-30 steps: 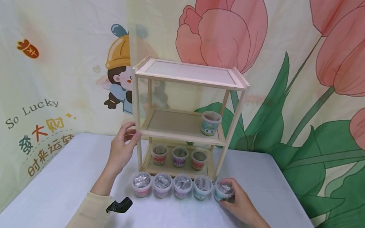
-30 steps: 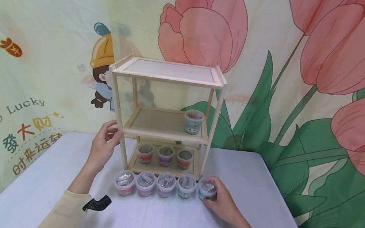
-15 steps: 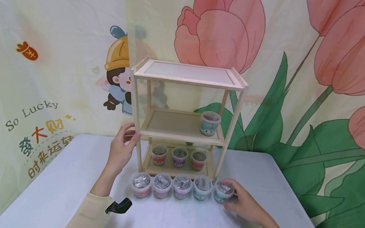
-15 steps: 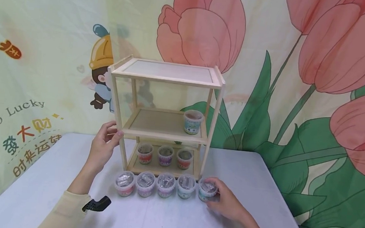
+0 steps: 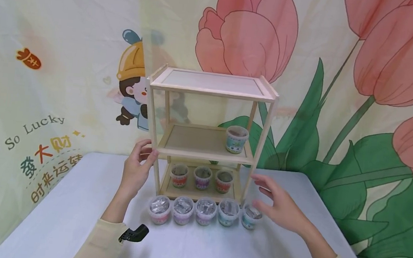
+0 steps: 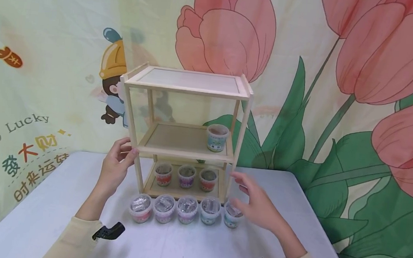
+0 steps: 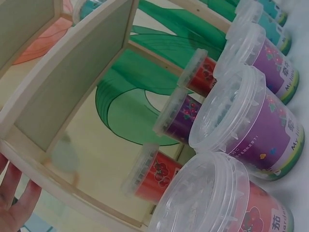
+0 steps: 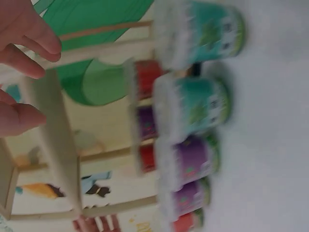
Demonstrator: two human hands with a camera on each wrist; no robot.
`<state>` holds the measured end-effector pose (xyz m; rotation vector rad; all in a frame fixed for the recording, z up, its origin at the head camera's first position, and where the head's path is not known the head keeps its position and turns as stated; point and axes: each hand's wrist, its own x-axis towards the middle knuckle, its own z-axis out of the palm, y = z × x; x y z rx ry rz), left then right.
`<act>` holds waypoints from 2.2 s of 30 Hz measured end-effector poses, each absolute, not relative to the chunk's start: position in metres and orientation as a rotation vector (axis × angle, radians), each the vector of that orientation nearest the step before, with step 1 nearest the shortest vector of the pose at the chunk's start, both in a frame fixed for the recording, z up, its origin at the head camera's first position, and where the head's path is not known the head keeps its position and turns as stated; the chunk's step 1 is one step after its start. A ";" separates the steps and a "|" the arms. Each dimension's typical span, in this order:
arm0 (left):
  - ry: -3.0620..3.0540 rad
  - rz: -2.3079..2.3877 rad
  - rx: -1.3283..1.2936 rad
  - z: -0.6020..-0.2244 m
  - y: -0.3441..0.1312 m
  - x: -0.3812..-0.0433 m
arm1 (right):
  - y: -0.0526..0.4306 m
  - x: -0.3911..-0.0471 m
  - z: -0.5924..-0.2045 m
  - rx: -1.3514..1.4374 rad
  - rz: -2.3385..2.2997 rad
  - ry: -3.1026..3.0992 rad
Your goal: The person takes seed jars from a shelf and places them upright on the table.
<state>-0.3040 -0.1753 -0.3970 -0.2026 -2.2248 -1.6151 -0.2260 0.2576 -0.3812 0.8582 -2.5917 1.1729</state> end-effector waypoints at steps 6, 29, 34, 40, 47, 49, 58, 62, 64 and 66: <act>-2.214 -1.622 -0.206 -0.397 -0.176 -0.304 | 0.234 -0.233 -0.343 0.858 1.317 -2.462; -2.207 -1.610 -0.222 -0.396 -0.174 -0.304 | 0.163 -0.292 -0.302 0.393 1.255 -2.536; -2.214 -1.609 -0.227 -0.397 -0.174 -0.303 | 0.159 -0.306 -0.308 0.345 1.298 -2.544; -2.215 -1.605 -0.223 -0.397 -0.176 -0.304 | 0.158 -0.311 -0.312 0.381 1.283 -2.510; -2.213 -1.620 -0.231 -0.396 -0.175 -0.304 | 0.154 -0.308 -0.312 0.508 1.213 -2.410; -2.211 -1.625 -0.237 -0.396 -0.175 -0.304 | 0.151 -0.305 -0.311 0.572 1.204 -2.361; -2.223 -1.619 -0.231 -0.396 -0.176 -0.305 | 0.127 -0.269 -0.307 0.779 1.264 -2.295; -2.230 -1.619 -0.232 -0.396 -0.177 -0.305 | 0.118 -0.251 -0.315 0.788 1.335 -2.322; -2.227 -1.611 -0.234 -0.396 -0.177 -0.305 | 0.114 -0.241 -0.323 0.787 1.361 -2.340; -2.223 -1.602 -0.233 -0.396 -0.177 -0.305 | 0.109 -0.232 -0.334 0.783 1.395 -2.359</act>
